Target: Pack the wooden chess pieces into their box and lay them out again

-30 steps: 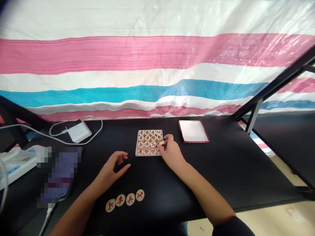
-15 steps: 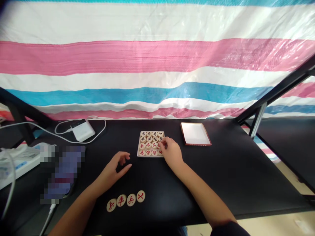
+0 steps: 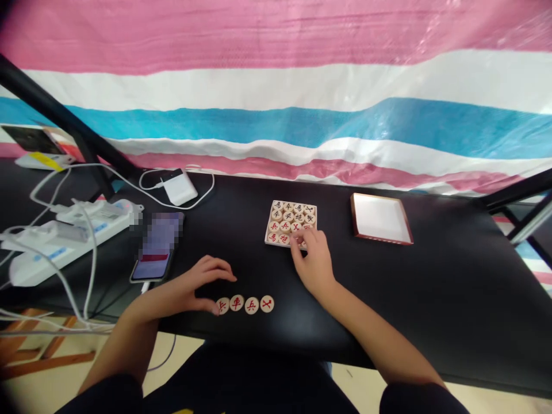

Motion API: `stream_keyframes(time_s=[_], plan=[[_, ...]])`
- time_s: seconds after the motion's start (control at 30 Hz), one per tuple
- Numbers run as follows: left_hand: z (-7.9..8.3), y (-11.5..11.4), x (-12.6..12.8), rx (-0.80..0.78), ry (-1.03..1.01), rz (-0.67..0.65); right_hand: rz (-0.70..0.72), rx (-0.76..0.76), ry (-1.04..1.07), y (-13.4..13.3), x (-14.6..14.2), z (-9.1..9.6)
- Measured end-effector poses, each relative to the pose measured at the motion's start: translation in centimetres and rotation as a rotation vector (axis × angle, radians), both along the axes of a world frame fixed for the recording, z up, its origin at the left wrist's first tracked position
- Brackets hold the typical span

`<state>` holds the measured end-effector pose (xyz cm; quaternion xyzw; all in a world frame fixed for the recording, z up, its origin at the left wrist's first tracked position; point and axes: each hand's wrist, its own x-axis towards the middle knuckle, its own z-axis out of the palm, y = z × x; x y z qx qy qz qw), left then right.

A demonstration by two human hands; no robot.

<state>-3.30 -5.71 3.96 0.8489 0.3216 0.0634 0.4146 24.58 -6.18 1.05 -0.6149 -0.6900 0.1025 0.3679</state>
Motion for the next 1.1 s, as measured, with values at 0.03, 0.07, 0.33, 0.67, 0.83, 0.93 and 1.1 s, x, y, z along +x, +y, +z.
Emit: stream_keyframes(time_s=[0.03,0.07,0.33,0.67,0.83,0.93,1.1], plan=[[-0.3,-0.7,-0.4,-0.012,0.018,-0.023,0.088,-0.052,0.017,-0.9,-0.8,0.2],[-0.7,-1.4,-0.6,-0.015,0.043,-0.026,0.195,-0.109,0.016,-1.8,-1.6,0.4],[-4.4,-3.3,0.5,0.162,0.071,0.099,0.570,-0.266,-0.199,-6.0,-5.3,-1.2],[-5.2,1.4,4.5,0.261,-0.043,0.171,0.269,-0.097,-0.286,-3.6,-4.6,-2.7],[-4.2,2.6,4.3,0.238,-0.103,0.251,0.178,-0.032,-0.160,-3.8,-4.5,-1.6],[-2.3,2.7,4.8,0.226,-0.139,0.335,0.192,-0.085,0.022,-3.2,-5.4,-0.1],[-0.6,3.5,7.8,0.212,-0.254,0.213,0.148,-0.337,0.347,-0.4,-5.9,1.6]])
